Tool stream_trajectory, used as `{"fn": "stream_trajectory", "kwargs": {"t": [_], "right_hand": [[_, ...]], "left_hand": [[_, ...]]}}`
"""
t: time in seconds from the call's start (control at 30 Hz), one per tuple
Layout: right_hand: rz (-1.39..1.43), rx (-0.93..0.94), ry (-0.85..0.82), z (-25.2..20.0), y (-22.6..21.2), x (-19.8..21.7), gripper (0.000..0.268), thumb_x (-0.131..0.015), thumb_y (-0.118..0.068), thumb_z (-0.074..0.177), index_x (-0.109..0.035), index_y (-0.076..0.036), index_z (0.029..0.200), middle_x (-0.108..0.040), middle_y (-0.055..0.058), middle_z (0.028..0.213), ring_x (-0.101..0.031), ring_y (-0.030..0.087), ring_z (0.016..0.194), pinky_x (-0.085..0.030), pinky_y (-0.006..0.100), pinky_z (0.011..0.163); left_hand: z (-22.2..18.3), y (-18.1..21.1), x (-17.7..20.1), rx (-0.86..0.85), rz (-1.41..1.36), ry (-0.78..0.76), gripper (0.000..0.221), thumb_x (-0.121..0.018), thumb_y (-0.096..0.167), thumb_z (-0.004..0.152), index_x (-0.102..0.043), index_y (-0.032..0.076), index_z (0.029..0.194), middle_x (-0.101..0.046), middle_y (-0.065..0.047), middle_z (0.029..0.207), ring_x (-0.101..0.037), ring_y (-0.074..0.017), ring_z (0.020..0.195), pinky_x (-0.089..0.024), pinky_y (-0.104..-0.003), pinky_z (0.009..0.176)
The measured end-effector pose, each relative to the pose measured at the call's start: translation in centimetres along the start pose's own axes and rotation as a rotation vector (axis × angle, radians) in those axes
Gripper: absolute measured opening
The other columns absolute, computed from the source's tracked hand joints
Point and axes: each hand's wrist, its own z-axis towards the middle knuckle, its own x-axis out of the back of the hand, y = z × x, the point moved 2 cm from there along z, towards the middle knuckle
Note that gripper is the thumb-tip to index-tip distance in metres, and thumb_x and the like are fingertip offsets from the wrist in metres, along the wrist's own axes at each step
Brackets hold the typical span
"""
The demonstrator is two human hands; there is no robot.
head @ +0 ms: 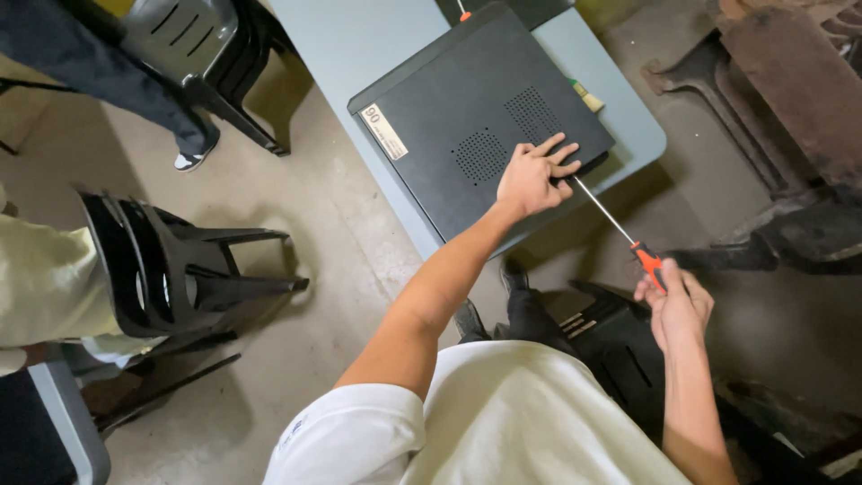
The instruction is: The person is unscrewing the side panel of a desktop computer case and then cleaning the exterior with a brush.
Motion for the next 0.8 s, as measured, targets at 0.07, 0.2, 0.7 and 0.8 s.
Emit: {"fn": "stream_trajectory", "kwargs": {"t": [0.07, 0.2, 0.7, 0.8], "right_hand": [[-0.085, -0.103, 0.034, -1.2, -1.3, -1.6, 0.044, -0.069, -0.035, 0.118, -0.065, 0.003, 0.096, -0.066, 0.017, 0.085, -0.058, 0.022, 0.059, -0.044, 0.033, 0.048], [-0.105, -0.243, -0.121, -2.5, -2.7, -2.0, 0.059, -0.063, -0.054, 0.117, -0.067, 0.005, 0.122, -0.067, 0.017, 0.084, -0.061, 0.026, 0.061, -0.045, 0.035, 0.051], [-1.019, 0.75, -0.226, -4.1, -4.2, -0.6, 0.033, -0.082, -0.017, 0.102, -0.076, -0.004, 0.131, -0.079, 0.014, 0.118, -0.074, 0.028, 0.103, -0.054, 0.04, 0.1], [-1.147, 0.699, -0.386, -4.3, -4.5, -1.2, 0.034, -0.073, -0.022, 0.105, -0.069, -0.009, 0.137, -0.063, 0.009, 0.088, -0.06, 0.028, 0.076, -0.052, 0.042, 0.082]], "left_hand": [[0.2, -0.1, -0.2, 0.009, 0.009, -0.008, 0.053, -0.055, 0.034, 0.084, -0.086, 0.035, 0.127, -0.066, 0.005, 0.155, -0.045, -0.0159, 0.158, -0.035, -0.037, 0.108], [0.3, 0.3, 0.8, 0.052, -0.051, -0.049, 0.052, -0.059, 0.033, 0.083, -0.085, 0.034, 0.128, -0.064, 0.006, 0.157, -0.042, -0.0145, 0.159, -0.034, -0.037, 0.112], [8.1, -18.8, 18.1, 0.821, 0.13, -0.156, 0.166, -0.071, 0.111, 0.061, -0.024, -0.007, 0.167, -0.039, -0.02, 0.171, -0.032, -0.034, 0.16, -0.022, -0.055, 0.128], [8.5, -20.9, 14.7, 0.78, 0.192, -0.003, 0.129, -0.078, 0.111, 0.055, -0.058, 0.007, 0.128, -0.068, -0.008, 0.134, -0.06, -0.0303, 0.131, -0.039, -0.047, 0.108]]}}
